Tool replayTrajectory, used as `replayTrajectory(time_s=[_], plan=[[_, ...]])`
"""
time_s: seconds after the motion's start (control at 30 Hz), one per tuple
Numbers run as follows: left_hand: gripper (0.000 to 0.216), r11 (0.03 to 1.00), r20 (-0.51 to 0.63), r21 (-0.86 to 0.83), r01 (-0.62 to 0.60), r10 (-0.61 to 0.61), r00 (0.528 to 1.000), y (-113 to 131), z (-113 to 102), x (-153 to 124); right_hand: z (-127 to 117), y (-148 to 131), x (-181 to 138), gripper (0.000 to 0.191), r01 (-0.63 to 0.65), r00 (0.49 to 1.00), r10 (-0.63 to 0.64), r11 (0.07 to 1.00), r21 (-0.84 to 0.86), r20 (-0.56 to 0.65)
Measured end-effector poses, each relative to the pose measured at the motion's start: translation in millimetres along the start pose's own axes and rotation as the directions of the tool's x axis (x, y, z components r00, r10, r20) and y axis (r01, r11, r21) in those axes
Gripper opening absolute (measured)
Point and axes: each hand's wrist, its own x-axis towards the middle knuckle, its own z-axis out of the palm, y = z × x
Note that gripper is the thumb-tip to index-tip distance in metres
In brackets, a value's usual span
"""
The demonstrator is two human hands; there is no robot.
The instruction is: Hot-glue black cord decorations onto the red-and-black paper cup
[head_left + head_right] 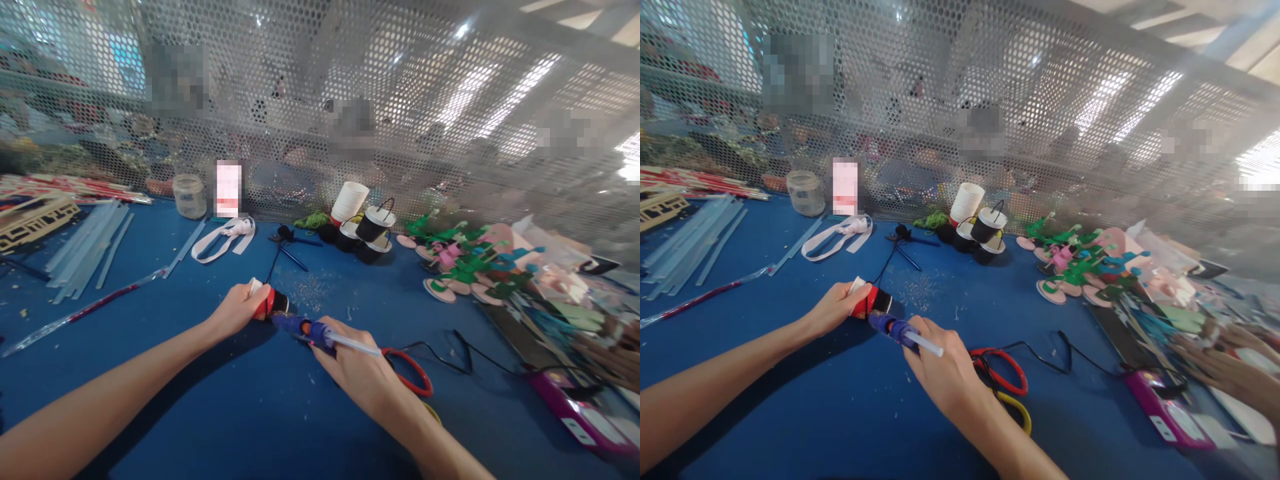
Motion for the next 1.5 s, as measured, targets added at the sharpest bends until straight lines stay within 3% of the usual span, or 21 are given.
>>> replayTrajectory(time_s=[0.87, 1.3, 1.4, 1.5], plan=[[0.038, 1.0, 0.012, 0.003, 0.008, -0.008, 1.0, 1.9, 0.0, -0.7, -1.5, -1.3, 0.7, 0.01, 0.001, 1.0, -0.001, 1.0, 0.014, -0.018], [0.041, 1.0, 0.029, -0.004, -0.002, 0.003, 1.0, 4.2, -2.0, -2.8, 2.3, 6.5, 2.6, 0.008, -0.065, 0.995, 0.068, 0.997, 0.051, -0.071], [0.042, 0.999, 0.037, -0.034, -0.018, 0.019, 0.999, -0.5, -1.0, -1.9, 0.7, 5.9, 5.0, 0.01, -0.146, 0.982, 0.163, 0.976, 0.162, -0.093], [0.042, 0.996, 0.039, -0.086, -0.037, 0.041, 0.998, -4.9, 0.3, -1.0, -4.2, 9.1, 10.8, 0.015, -0.374, 0.913, 0.408, 0.837, 0.4, 0.0]])
